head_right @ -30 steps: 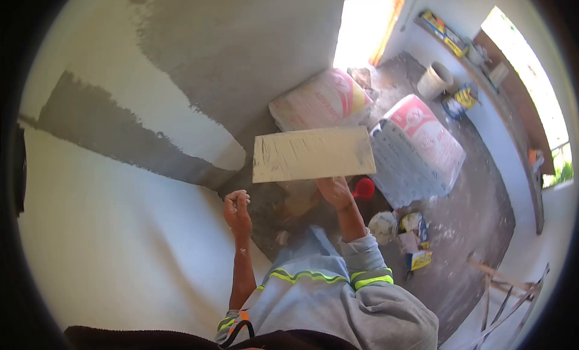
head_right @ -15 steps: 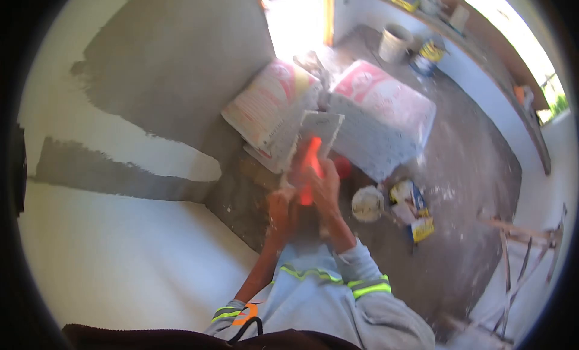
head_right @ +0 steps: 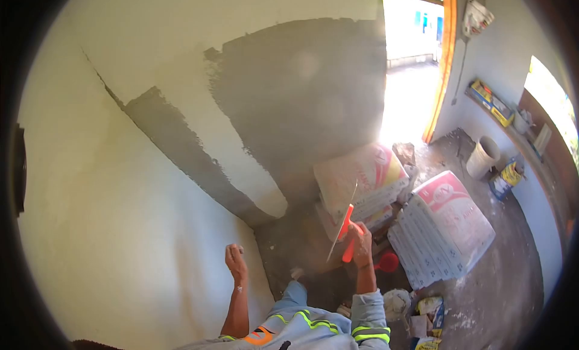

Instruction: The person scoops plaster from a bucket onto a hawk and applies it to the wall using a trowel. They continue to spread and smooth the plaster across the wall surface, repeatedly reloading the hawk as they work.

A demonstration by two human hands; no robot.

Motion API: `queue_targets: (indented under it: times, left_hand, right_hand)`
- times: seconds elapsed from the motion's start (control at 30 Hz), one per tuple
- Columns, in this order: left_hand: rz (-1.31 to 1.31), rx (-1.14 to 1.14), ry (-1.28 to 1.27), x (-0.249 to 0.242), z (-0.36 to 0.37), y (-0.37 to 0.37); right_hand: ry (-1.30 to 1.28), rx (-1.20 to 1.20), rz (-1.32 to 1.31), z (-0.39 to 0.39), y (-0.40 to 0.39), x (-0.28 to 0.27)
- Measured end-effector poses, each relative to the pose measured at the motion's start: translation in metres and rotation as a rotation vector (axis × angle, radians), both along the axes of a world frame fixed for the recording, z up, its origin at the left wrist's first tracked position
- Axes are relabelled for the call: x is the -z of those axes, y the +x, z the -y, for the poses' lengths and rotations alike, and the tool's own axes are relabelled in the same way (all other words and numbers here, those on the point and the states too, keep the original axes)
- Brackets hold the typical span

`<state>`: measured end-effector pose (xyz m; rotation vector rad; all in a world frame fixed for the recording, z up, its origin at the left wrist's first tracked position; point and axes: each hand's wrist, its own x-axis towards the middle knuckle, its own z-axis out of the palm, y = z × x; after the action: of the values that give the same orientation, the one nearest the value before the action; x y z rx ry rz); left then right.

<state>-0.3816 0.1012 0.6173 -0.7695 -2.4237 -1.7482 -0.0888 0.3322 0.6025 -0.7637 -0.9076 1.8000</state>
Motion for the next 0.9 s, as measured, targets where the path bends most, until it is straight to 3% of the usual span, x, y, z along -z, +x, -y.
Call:
queue_targets:
  times: [0.1, 0.13, 0.17, 0.23, 0.3, 0.37, 0.4, 0.5, 0.53, 0.57, 0.63, 0.7, 0.73, 0.8, 0.83, 0.9]
  left_hand:
    - [0.221, -0.052, 0.281, -0.024, -0.011, -0.049]
    - [0.221, -0.069, 0.328, -0.023, -0.017, -0.076]
    - [0.225, -0.094, 0.383, -0.016, -0.024, -0.109]
    - [0.094, -0.118, 0.390, -0.055, -0.045, -0.153]
    - [-0.129, -0.132, 0.338, -0.104, -0.069, -0.207]
    - [-0.338, -0.136, 0.282, -0.170, -0.100, -0.268]
    - [-0.357, -0.118, 0.356, -0.217, -0.120, -0.285]
    - [-0.606, 0.041, 0.544, -0.348, -0.173, -0.331]
    - [-0.725, 0.092, 0.545, -0.388, -0.188, -0.344]
    - [-0.747, 0.092, 0.528, -0.430, -0.203, -0.345]
    - [-0.901, 0.133, 0.490, -0.498, -0.233, -0.367]
    - [-1.107, 0.141, 0.380, -0.554, -0.253, -0.413]
    - [-1.195, 0.140, 0.331, -0.578, -0.256, -0.434]
    - [-1.363, -0.093, 0.162, -0.619, -0.251, -0.464]
    - [-1.402, -0.134, 0.147, -0.638, -0.248, -0.478]
    - [-1.484, -0.190, 0.132, -0.670, -0.254, -0.499]
  right_hand:
    - [-0.023, -0.127, 0.007, -0.041, -0.061, -0.031]
    - [-0.019, -0.140, 0.132, -0.059, -0.081, -0.029]
    - [0.199, -0.080, 0.310, -0.083, -0.104, -0.030]
    - [0.597, 0.037, 0.685, -0.117, -0.146, -0.036]
    - [1.093, 0.263, 0.809, -0.166, -0.194, -0.073]
    - [0.953, 0.221, 0.823, -0.189, -0.236, -0.175]
    - [0.893, 0.166, 0.889, -0.170, -0.251, -0.267]
    - [1.402, 0.447, 0.811, -0.246, -0.311, -0.349]
    - [1.634, 0.650, 0.758, -0.270, -0.330, -0.380]
    - [1.659, 0.644, 0.881, -0.290, -0.344, -0.417]
    - [1.754, 0.674, 0.850, -0.320, -0.373, -0.485]
    - [1.667, 0.641, 0.981, -0.348, -0.397, -0.541]
    - [1.656, 0.631, 0.990, -0.354, -0.412, -0.544]
    - [1.631, 0.626, 0.990, -0.365, -0.435, -0.550]
    - [1.976, 0.732, 0.856, -0.375, -0.441, -0.522]
    - [2.067, 0.731, 0.502, -0.378, -0.449, -0.454]
